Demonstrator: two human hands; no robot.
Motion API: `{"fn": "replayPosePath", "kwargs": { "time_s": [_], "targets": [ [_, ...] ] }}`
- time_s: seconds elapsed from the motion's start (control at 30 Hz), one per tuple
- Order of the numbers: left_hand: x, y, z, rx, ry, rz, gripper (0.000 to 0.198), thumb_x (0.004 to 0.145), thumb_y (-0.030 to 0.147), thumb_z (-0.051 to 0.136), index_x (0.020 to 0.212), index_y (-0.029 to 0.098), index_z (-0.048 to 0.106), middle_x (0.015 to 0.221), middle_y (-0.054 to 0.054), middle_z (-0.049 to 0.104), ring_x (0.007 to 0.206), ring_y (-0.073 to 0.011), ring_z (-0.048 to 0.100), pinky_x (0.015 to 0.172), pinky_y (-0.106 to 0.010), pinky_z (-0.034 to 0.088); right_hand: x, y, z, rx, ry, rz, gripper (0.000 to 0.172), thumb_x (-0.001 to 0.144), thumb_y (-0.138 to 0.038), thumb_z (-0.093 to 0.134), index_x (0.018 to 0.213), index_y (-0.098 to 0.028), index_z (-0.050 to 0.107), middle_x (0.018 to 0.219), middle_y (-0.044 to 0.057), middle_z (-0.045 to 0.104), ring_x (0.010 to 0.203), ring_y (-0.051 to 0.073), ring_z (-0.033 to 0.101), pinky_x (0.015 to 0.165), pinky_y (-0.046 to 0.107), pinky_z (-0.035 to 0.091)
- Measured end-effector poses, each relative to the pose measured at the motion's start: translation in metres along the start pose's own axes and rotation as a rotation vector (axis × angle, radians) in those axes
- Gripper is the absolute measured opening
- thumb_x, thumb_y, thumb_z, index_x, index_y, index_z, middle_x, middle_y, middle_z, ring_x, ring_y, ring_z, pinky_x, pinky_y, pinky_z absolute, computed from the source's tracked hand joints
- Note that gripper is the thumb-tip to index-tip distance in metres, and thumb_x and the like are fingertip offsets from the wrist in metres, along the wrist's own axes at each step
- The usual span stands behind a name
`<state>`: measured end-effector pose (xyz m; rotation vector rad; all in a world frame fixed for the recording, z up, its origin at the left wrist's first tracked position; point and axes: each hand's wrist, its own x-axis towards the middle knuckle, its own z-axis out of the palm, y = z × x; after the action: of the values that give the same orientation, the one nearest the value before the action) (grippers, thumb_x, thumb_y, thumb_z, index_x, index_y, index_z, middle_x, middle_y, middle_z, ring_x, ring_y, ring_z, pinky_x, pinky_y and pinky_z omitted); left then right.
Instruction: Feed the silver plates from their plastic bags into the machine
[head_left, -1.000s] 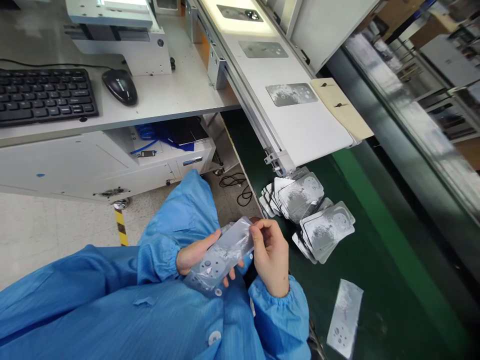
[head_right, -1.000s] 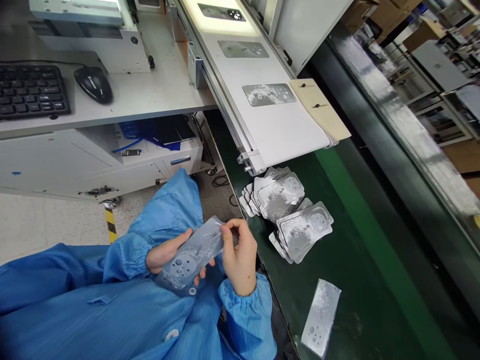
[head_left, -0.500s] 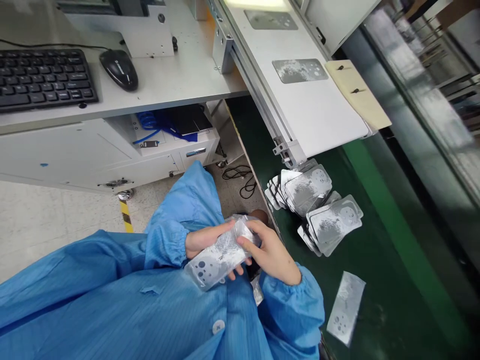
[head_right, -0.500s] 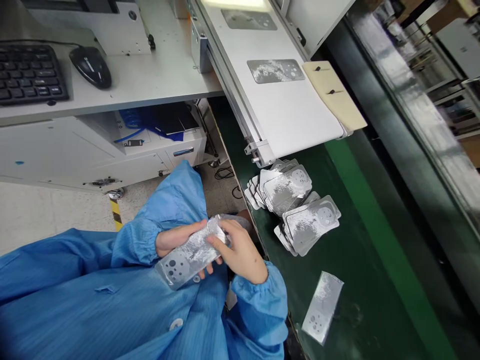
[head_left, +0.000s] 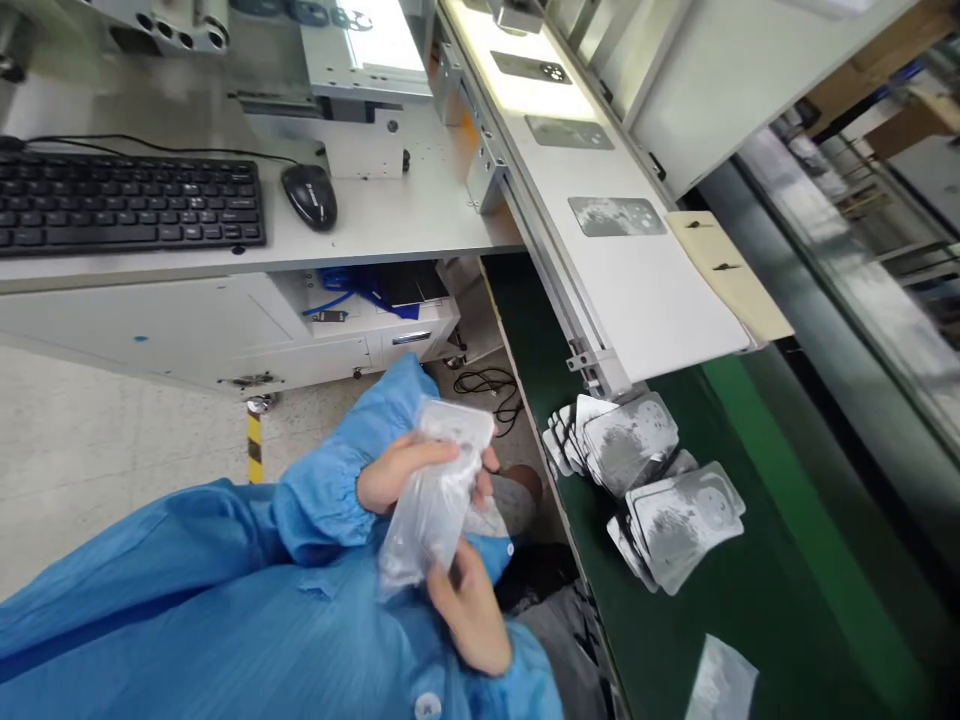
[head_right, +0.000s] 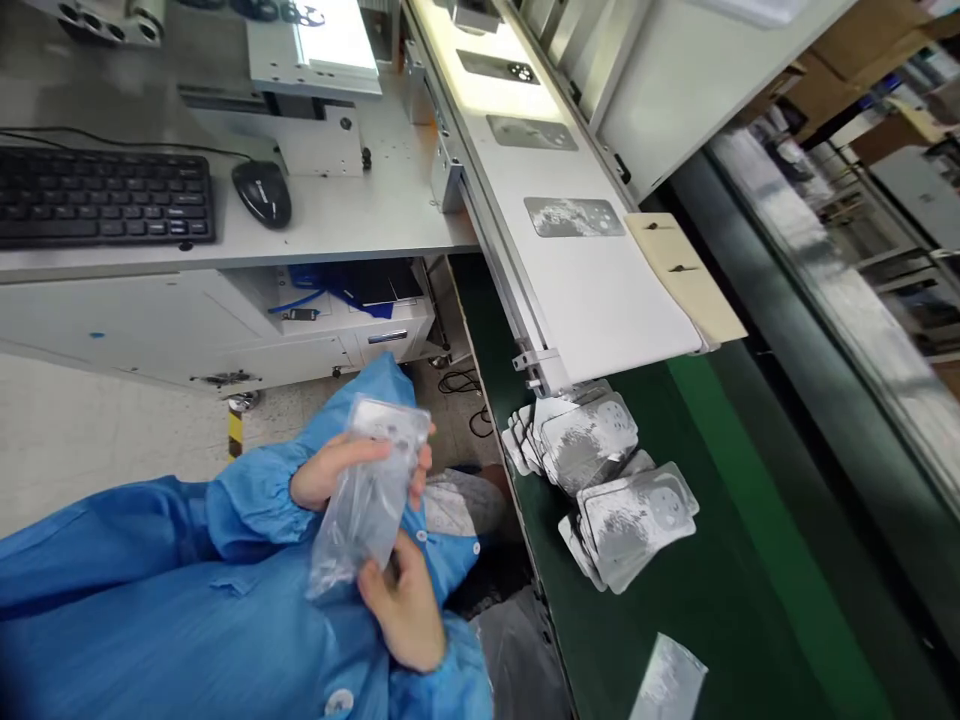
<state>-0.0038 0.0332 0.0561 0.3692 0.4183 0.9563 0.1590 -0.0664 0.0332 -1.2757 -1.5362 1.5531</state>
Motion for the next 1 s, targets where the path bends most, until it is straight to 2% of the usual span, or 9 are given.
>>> {"fn": "replayPosePath", "kwargs": {
  "time_s": [0.07, 0.13, 0.2, 0.27, 0.37, 0.5, 0.7, 0.87, 1.0],
  "targets": [
    [-0.004, -0.016, -0.004, -0.008, -0.106, -0.232, 0.050, 0.086, 0.039, 0.074, 0.128, 0.015, 0.066, 0.099, -0.010, 0.075, 0.077, -0.0236, 0.074, 0.075, -0.037, 0.058, -0.012, -0.006, -0.030, 0.037, -0.038, 0.010, 0.060, 0.094, -0.074, 0.057, 0.132, -0.027, 0.065, 0.111, 0.013, 0.074, 0.099, 0.029, 0.074, 0.086, 0.043, 0.064],
    [-0.014, -0.038, -0.014, 0.028, -0.216, -0.395, 0.051, 0.086, 0.048, 0.074, 0.122, 0.012, 0.068, 0.089, -0.010, 0.075, 0.074, -0.0238, 0.074, 0.076, -0.037, 0.058, -0.018, -0.020, -0.059, 0.013, 0.136, 0.051, 0.048, 0.097, -0.063, 0.062, 0.130, -0.028, 0.065, 0.115, 0.011, 0.073, 0.103, 0.027, 0.073, 0.093, 0.042, 0.061],
    [-0.028, -0.058, -0.023, 0.001, -0.288, -0.475, 0.054, 0.088, 0.060, 0.069, 0.117, 0.014, 0.069, 0.088, -0.008, 0.073, 0.074, -0.0239, 0.073, 0.079, -0.040, 0.058, -0.016, -0.038, -0.077, -0.092, 0.265, 0.065, 0.037, 0.101, -0.052, 0.062, 0.128, -0.027, 0.065, 0.118, 0.011, 0.071, 0.106, 0.025, 0.070, 0.098, 0.040, 0.058],
    [-0.040, -0.068, -0.029, 0.001, -0.340, -0.514, 0.053, 0.092, 0.061, 0.066, 0.120, 0.016, 0.068, 0.089, -0.006, 0.073, 0.080, -0.0237, 0.073, 0.083, -0.040, 0.057, -0.004, -0.055, -0.083, -0.168, 0.236, 0.049, 0.032, 0.101, -0.048, 0.063, 0.121, -0.025, 0.068, 0.112, 0.010, 0.071, 0.101, 0.024, 0.069, 0.093, 0.037, 0.057],
    [-0.050, -0.063, -0.030, 0.043, -0.423, -0.554, 0.048, 0.096, 0.055, 0.065, 0.126, 0.017, 0.067, 0.088, -0.005, 0.072, 0.082, -0.0220, 0.072, 0.085, -0.038, 0.055, 0.022, -0.070, -0.080, -0.246, 0.121, 0.053, 0.026, 0.094, -0.047, 0.072, 0.101, -0.022, 0.071, 0.090, 0.004, 0.066, 0.083, 0.020, 0.064, 0.077, 0.031, 0.056],
    [-0.052, -0.051, -0.026, 0.088, -0.398, -0.569, 0.040, 0.096, 0.053, 0.066, 0.125, 0.026, 0.072, 0.096, -0.004, 0.072, 0.083, -0.0212, 0.073, 0.083, -0.036, 0.053, 0.041, -0.085, -0.078, -0.318, -0.007, 0.097, 0.027, 0.095, -0.046, 0.071, 0.085, -0.021, 0.068, 0.079, 0.001, 0.065, 0.074, 0.017, 0.061, 0.067, 0.027, 0.051],
    [-0.048, -0.048, -0.026, 0.123, -0.407, -0.609, 0.039, 0.096, 0.047, 0.065, 0.133, 0.035, 0.069, 0.110, -0.003, 0.071, 0.095, -0.0264, 0.075, 0.089, -0.042, 0.052, 0.030, -0.111, -0.100, -0.396, 0.185, 0.055, 0.020, 0.100, -0.041, 0.063, 0.095, -0.022, 0.070, 0.084, 0.002, 0.074, 0.077, 0.019, 0.069, 0.070, 0.029, 0.053],
    [-0.041, -0.052, -0.027, 0.057, -0.378, -0.646, 0.038, 0.088, 0.050, 0.075, 0.123, 0.035, 0.075, 0.098, -0.001, 0.073, 0.083, -0.0220, 0.074, 0.084, -0.041, 0.055, 0.039, -0.115, -0.205, -0.481, 0.781, 0.009, 0.034, 0.092, -0.055, 0.067, 0.096, -0.021, 0.067, 0.078, 0.006, 0.072, 0.070, 0.022, 0.067, 0.063, 0.033, 0.054],
    [-0.032, -0.053, -0.024, 0.001, -0.288, -0.660, 0.041, 0.082, 0.050, 0.080, 0.119, 0.033, 0.077, 0.095, -0.002, 0.076, 0.081, -0.0224, 0.074, 0.083, -0.044, 0.059, 0.078, -0.099, -0.293, -0.669, 0.899, 0.289, 0.040, 0.088, -0.055, 0.066, 0.089, -0.016, 0.066, 0.074, 0.012, 0.071, 0.070, 0.027, 0.068, 0.068, 0.040, 0.055]
  ]
}}
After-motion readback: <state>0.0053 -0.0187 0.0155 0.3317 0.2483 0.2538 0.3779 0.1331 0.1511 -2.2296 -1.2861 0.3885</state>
